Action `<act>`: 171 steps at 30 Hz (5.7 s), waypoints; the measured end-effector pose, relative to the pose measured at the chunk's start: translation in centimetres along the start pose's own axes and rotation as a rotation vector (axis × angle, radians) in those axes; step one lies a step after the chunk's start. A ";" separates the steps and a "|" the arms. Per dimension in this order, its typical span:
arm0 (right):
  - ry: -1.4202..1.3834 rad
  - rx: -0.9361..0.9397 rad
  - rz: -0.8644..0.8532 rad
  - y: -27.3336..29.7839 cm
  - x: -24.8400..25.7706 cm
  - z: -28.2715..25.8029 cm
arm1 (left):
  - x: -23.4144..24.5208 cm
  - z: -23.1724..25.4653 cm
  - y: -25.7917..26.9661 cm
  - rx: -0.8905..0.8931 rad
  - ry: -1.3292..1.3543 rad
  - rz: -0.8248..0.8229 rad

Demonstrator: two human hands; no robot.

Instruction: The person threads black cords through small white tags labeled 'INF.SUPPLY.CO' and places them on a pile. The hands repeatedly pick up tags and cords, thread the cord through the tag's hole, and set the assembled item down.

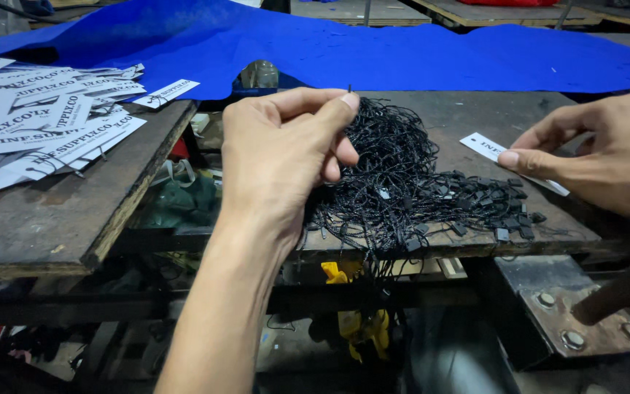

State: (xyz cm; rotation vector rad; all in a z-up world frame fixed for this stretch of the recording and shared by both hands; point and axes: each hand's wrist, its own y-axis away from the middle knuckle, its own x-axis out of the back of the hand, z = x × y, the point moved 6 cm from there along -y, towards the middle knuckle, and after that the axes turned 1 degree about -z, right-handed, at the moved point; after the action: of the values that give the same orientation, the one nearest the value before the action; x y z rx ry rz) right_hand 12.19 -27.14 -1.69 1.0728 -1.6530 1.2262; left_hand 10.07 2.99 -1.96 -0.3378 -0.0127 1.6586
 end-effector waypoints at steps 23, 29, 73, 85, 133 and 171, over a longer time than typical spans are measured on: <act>-0.102 -0.051 -0.364 -0.2 1.2 -4.5 | -0.6 0.5 0.8 -0.003 -0.120 -0.073; -0.066 0.078 -0.339 -0.7 1.1 -5.7 | -0.6 0.7 1.1 0.018 -0.105 -0.065; -0.943 0.343 -0.114 2.2 1.8 -9.4 | -3.2 0.7 0.4 -0.069 -0.159 -0.256; -0.986 0.394 -0.179 2.1 1.3 -9.7 | -3.4 0.8 0.3 -0.068 -0.134 -0.264; -0.734 0.390 0.056 2.3 1.6 -9.2 | -0.7 2.1 0.0 -0.622 -0.136 0.116; -0.714 0.407 0.091 2.1 1.6 -8.9 | -0.9 3.5 2.1 0.166 -0.378 -0.044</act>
State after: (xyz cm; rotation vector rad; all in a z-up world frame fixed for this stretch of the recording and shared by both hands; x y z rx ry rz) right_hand 10.71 -18.44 1.12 1.8648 -2.0287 1.3636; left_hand 7.33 2.52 1.20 0.1044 -0.1635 1.6465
